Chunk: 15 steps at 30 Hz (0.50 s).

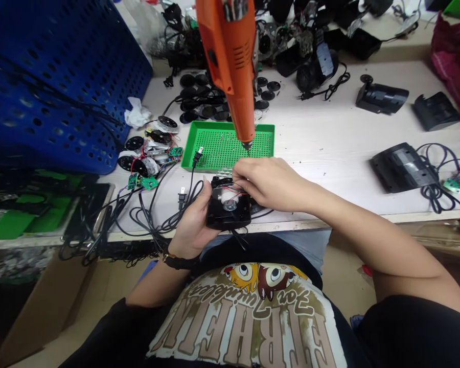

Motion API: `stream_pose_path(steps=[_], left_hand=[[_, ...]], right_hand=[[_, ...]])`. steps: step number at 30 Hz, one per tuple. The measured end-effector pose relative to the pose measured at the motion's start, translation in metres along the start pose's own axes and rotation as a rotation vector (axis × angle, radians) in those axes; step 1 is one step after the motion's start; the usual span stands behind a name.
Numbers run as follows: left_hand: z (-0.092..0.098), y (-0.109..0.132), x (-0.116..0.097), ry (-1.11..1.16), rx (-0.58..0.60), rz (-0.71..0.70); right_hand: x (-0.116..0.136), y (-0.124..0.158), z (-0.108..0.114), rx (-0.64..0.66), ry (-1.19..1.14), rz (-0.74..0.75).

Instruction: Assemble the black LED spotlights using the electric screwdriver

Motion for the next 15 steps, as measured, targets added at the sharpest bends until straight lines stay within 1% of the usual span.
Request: stream_pose_path(steps=[15], left_hand=[[-0.0034,0.0009,-0.0012,0.015,-0.005,-0.018]], right_hand=[[-0.0014,0.0021,-0.0009,-0.017,-0.033,-0.023]])
Point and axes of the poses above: each hand's wrist, its own y-axis away from the middle knuckle, its own z-axis out of the back of the hand, x = y × z, the point moved 7 cm from there along -y, towards the middle knuckle, and after that the axes turned 9 degrees about y, right-handed, at the moved point
